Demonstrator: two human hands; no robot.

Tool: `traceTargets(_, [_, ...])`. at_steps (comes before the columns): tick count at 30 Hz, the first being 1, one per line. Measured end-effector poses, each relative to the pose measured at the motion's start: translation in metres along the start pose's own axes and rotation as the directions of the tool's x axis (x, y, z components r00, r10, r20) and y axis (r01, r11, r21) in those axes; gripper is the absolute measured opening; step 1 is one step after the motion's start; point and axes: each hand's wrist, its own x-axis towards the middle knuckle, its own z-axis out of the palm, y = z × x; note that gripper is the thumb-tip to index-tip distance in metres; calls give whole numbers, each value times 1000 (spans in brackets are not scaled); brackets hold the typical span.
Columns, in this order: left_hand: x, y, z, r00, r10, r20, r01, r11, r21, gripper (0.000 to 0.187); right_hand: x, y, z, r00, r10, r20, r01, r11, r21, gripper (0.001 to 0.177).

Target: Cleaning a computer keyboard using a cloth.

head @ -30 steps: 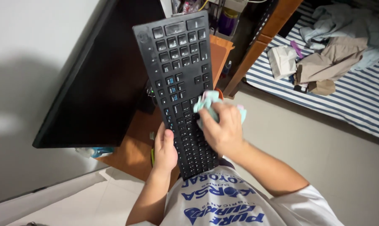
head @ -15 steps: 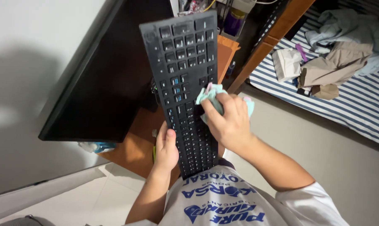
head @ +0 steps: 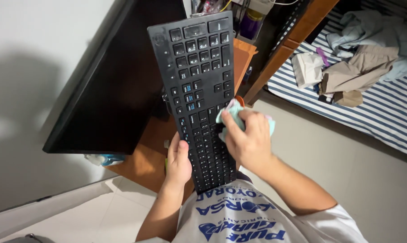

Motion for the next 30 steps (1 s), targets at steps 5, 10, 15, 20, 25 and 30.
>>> traceTargets(5, [-4,-3,-3,1000,-30,-3,30,999,-37,65,5,4,1,1000,-20,-1,20,1000,18,60])
traceTargets(10, [-3,4,1,1000,-11,18,12,999,-52,64,10,1,-2,999,-37,-17,37,999,-23,61])
traceTargets(15, [-2,-3,-5,1000,0,-31,-1,999,-36,65,0,12,1,999,-29,-24,31,994,103,56])
traceTargets(20, [-3,-3,-8,1000,-12,12,13,996,-88,65,13,10,-4,999,10,-36,-8,998,62,54])
traceTargets(25, [-1,-4,-8,1000,10,-17,-12,995,-104,64,3,11,7,999,19,-42,-15,996,92,55])
traceTargets(30, [1,-6,-8,1000,7,18,-4,989,-146,65,12,15,4,995,53,-89,-46,996,81,56])
